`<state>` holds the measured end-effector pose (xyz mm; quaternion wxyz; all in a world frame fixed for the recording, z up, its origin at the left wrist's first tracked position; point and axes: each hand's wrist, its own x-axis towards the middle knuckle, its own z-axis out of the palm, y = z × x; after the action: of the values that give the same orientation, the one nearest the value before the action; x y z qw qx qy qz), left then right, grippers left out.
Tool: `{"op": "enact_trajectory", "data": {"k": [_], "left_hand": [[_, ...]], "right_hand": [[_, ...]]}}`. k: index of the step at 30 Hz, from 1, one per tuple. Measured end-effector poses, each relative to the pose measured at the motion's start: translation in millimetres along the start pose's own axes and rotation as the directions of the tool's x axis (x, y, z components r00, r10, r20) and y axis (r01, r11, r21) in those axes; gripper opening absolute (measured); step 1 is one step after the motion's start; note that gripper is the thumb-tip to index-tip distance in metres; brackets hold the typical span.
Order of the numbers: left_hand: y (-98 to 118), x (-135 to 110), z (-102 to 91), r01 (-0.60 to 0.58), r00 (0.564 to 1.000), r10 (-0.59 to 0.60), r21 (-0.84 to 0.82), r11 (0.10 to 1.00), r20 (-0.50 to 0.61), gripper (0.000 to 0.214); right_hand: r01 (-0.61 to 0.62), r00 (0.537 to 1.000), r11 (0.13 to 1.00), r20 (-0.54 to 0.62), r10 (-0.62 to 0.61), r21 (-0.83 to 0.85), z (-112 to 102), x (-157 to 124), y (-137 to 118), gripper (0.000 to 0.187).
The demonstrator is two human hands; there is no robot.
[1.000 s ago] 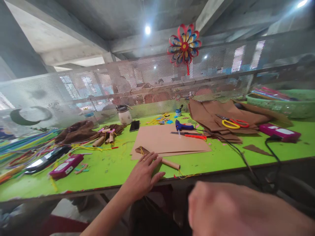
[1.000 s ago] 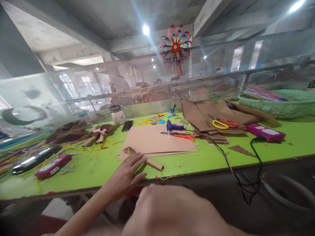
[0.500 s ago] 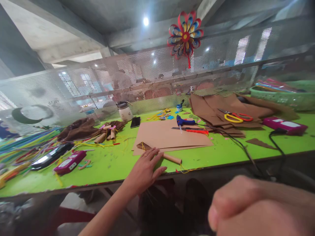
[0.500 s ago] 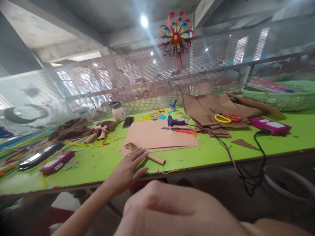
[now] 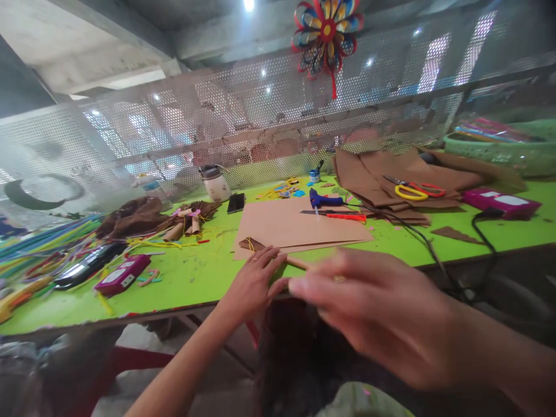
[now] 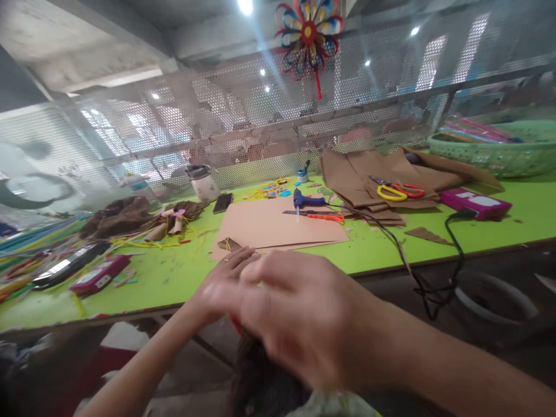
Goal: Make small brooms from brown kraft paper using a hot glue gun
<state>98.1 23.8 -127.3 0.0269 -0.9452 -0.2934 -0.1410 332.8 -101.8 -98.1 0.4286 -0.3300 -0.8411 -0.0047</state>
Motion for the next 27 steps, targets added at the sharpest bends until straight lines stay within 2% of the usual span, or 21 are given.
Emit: {"op": "enact_trajectory", "data": {"k": [3, 5, 8, 11, 18, 27], "left_hand": [[0, 0, 1.4, -0.008, 1.000, 0.008, 0.019, 1.000, 0.002, 0.052], [-1, 0, 3.0, -0.015, 1.000, 0.015, 0.020, 1.000, -0.012, 0.052], [-2, -1, 4.7, -0.018, 1.000, 0.018, 0.021, 1.000, -0.019, 0.052], [-2, -1, 4.0, -0.012, 1.000, 0.012, 0.023, 1.000, -0.004, 0.052], [1, 1, 1.9, -0.013, 1.000, 0.013, 0.019, 1.000, -0.002, 0.052], [2, 1, 0.4, -0.023, 1.000, 0.023, 0.042, 0.999, -0.001, 0.055]], "right_hand": [[-0.106, 0.987, 0.986, 0.106, 0.120, -0.128, 10, 14, 22, 0.026], [-0.126, 0.960, 0.967, 0.219, 0.175, -0.219, 21, 21, 35, 0.024], [-0.156, 0.933, 0.949, 0.276, 0.232, -0.273, 42, 17, 42, 0.042], [-0.215, 0.918, 0.931, 0.265, 0.296, -0.295, 57, 8, 38, 0.056], [-0.260, 0.907, 0.916, 0.249, 0.340, -0.305, 60, 6, 37, 0.051], [-0.260, 0.932, 0.913, 0.167, 0.323, -0.313, 67, 5, 32, 0.049]]}}
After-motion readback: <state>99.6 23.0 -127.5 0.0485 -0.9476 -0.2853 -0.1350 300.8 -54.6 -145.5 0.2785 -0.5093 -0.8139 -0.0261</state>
